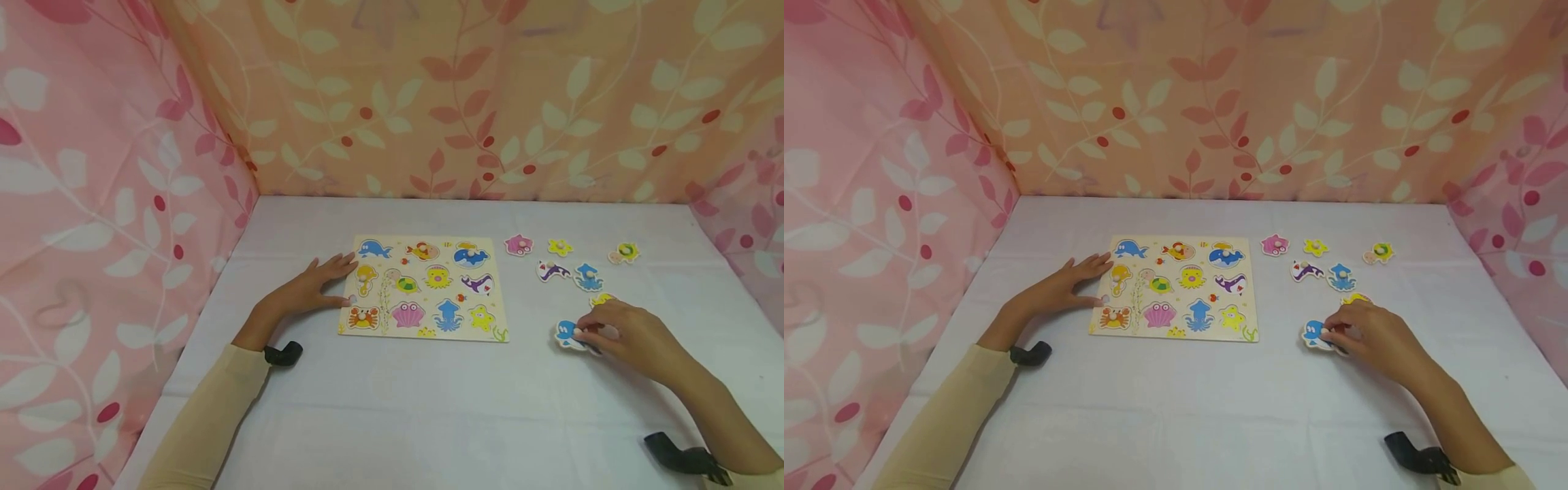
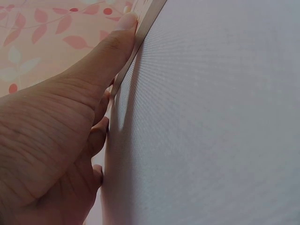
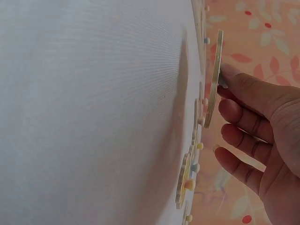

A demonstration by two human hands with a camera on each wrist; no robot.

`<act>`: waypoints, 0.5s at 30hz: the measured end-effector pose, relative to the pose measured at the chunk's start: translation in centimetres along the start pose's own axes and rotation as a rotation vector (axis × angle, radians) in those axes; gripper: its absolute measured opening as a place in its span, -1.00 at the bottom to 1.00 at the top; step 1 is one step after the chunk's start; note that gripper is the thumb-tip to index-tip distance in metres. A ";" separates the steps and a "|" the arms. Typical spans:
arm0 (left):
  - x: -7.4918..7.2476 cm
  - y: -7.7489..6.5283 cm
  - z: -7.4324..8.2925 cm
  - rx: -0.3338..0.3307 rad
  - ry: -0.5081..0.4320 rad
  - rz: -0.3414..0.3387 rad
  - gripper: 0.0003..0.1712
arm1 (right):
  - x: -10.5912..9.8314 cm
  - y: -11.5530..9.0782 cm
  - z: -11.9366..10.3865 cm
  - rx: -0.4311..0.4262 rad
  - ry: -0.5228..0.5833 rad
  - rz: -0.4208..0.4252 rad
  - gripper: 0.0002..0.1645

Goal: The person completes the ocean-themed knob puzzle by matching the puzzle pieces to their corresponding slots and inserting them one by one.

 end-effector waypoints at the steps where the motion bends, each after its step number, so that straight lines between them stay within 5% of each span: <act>1: 0.0 0.0 0.0 0.002 -0.001 0.002 0.06 | -0.1 0.1 -0.1 -0.006 -0.009 0.007 -0.71; 15: 0.1 0.2 -0.5 0.000 0.002 -0.001 0.09 | -0.8 2.2 -1.9 -0.039 -0.039 0.025 -0.72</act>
Point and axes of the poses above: each hand's wrist, its own y-axis towards the middle knuckle, its own x-axis out of the palm, z = x × y, the point moved 4 cm from there along y, towards the middle knuckle
